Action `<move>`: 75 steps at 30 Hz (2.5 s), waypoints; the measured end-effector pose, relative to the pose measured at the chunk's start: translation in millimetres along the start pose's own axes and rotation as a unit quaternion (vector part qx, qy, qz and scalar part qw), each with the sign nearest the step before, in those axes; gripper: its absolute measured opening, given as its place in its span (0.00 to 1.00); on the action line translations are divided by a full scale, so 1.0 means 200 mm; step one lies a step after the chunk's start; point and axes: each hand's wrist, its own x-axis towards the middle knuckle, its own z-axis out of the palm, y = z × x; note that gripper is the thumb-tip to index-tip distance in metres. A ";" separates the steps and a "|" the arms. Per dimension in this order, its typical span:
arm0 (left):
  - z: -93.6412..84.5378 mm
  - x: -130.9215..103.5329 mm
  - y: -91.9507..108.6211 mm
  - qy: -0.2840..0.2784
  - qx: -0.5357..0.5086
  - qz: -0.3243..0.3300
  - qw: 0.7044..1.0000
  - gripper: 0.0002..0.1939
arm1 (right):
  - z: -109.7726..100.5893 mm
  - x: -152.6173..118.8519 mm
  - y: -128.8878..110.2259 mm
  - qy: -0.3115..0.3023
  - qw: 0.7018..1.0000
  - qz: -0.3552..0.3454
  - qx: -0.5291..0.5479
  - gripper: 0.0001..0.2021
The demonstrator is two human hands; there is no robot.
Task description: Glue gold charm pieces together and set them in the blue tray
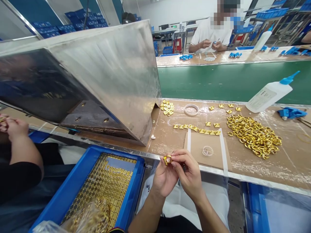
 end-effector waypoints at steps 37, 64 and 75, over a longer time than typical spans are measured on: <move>0.08 -0.02 0.08 -0.181 0.168 0.062 0.967 0.30 | -0.04 0.02 -0.07 -0.029 0.999 -0.028 0.033 0.07; 0.07 -0.03 0.43 -0.325 0.551 0.462 0.614 0.09 | -0.21 0.06 -0.28 -0.085 0.994 0.068 0.019 0.20; -0.22 0.06 0.55 -0.193 0.655 0.374 0.627 0.09 | -0.82 0.05 -0.08 0.102 0.934 0.107 -0.325 0.20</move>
